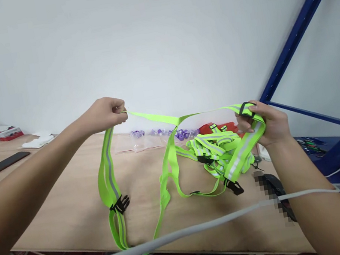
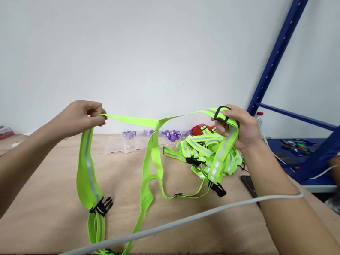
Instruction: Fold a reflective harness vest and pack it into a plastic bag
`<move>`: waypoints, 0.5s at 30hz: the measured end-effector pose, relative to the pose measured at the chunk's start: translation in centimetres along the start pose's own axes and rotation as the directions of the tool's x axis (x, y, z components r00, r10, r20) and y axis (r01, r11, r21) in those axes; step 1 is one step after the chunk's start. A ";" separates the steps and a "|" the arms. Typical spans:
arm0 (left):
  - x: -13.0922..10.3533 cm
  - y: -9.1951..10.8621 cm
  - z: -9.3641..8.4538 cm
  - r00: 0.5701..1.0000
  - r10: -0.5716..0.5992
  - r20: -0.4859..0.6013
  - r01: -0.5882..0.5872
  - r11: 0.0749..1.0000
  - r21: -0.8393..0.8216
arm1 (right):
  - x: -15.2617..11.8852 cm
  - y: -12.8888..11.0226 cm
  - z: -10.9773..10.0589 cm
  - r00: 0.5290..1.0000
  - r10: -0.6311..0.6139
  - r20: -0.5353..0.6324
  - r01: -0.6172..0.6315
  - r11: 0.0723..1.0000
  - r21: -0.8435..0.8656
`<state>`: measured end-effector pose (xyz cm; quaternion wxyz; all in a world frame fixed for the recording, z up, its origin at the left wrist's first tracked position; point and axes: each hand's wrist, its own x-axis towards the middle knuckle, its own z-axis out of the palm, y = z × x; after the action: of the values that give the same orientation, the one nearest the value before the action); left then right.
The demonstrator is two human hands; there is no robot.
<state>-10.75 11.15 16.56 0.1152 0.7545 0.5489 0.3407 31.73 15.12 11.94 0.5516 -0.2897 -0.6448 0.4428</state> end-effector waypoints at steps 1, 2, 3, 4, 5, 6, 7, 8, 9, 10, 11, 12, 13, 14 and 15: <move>0.0 0.0 -0.2 1.000 -0.013 0.004 0.014 0.997 -0.070 | 0.0 0.0 0.0 1.000 -0.002 -0.008 0.002 1.000 -0.006; 0.0 0.0 -0.5 0.999 -0.013 0.033 0.018 0.988 -0.156 | -0.1 -0.1 0.0 1.000 -0.009 -0.014 0.009 1.000 -0.013; 0.0 0.1 -0.9 0.998 -0.004 0.061 0.019 0.972 -0.234 | -0.1 -0.3 0.1 1.000 -0.022 -0.018 0.022 1.000 -0.019; 0.1 0.1 -1.3 0.997 0.002 0.083 0.022 0.958 -0.287 | -0.2 -0.5 0.3 0.999 -0.036 -0.016 0.036 0.999 -0.024; 0.1 0.1 -1.7 0.995 0.002 0.102 0.030 0.949 -0.313 | -0.3 -0.7 0.6 0.999 -0.051 -0.013 0.051 0.998 -0.029; 0.2 0.2 -2.1 0.993 -0.004 0.120 0.043 0.947 -0.318 | -0.4 -1.0 0.8 0.998 -0.065 -0.011 0.065 0.997 -0.031; 0.3 0.3 -2.5 0.990 -0.015 0.138 0.057 0.951 -0.305 | -0.5 -1.2 1.1 0.997 -0.075 -0.014 0.075 0.997 -0.031; 0.3 0.4 -2.9 0.988 -0.032 0.154 0.074 0.958 -0.278 | -0.6 -1.5 1.4 0.996 -0.081 -0.024 0.080 0.996 -0.031; 0.3 0.5 -3.2 0.984 -0.051 0.172 0.092 0.967 -0.238 | -0.7 -1.7 1.7 0.995 -0.086 -0.042 0.084 0.996 -0.036; 0.4 0.5 -3.5 0.979 -0.074 0.189 0.111 0.975 -0.192 | -0.8 -1.8 2.0 0.993 -0.093 -0.067 0.090 0.995 -0.045; 0.3 0.6 -3.8 0.973 -0.099 0.208 0.131 0.981 -0.144 | -0.8 -2.0 2.2 0.990 -0.104 -0.095 0.099 0.993 -0.056; 0.3 0.6 -4.1 0.966 -0.123 0.228 0.150 0.983 -0.103 | -0.9 -2.0 2.3 0.986 -0.116 -0.122 0.109 0.992 -0.067; 0.2 0.5 -4.4 0.957 -0.142 0.252 0.167 0.983 -0.079 | -0.9 -2.1 2.4 0.980 -0.129 -0.148 0.119 0.990 -0.078; 0.1 0.4 -4.7 0.948 -0.150 0.282 0.179 0.981 -0.080 | -0.9 -2.1 2.4 0.975 -0.142 -0.173 0.129 0.988 -0.084; 0.0 0.2 -5.0 0.936 -0.145 0.319 0.186 0.977 -0.102 | -0.9 -2.0 2.3 0.970 -0.149 -0.194 0.135 0.987 -0.086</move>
<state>-13.78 10.08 20.37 0.2776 0.7404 0.5621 0.2424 29.89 12.89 13.37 0.6329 -0.3054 -0.6209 0.3474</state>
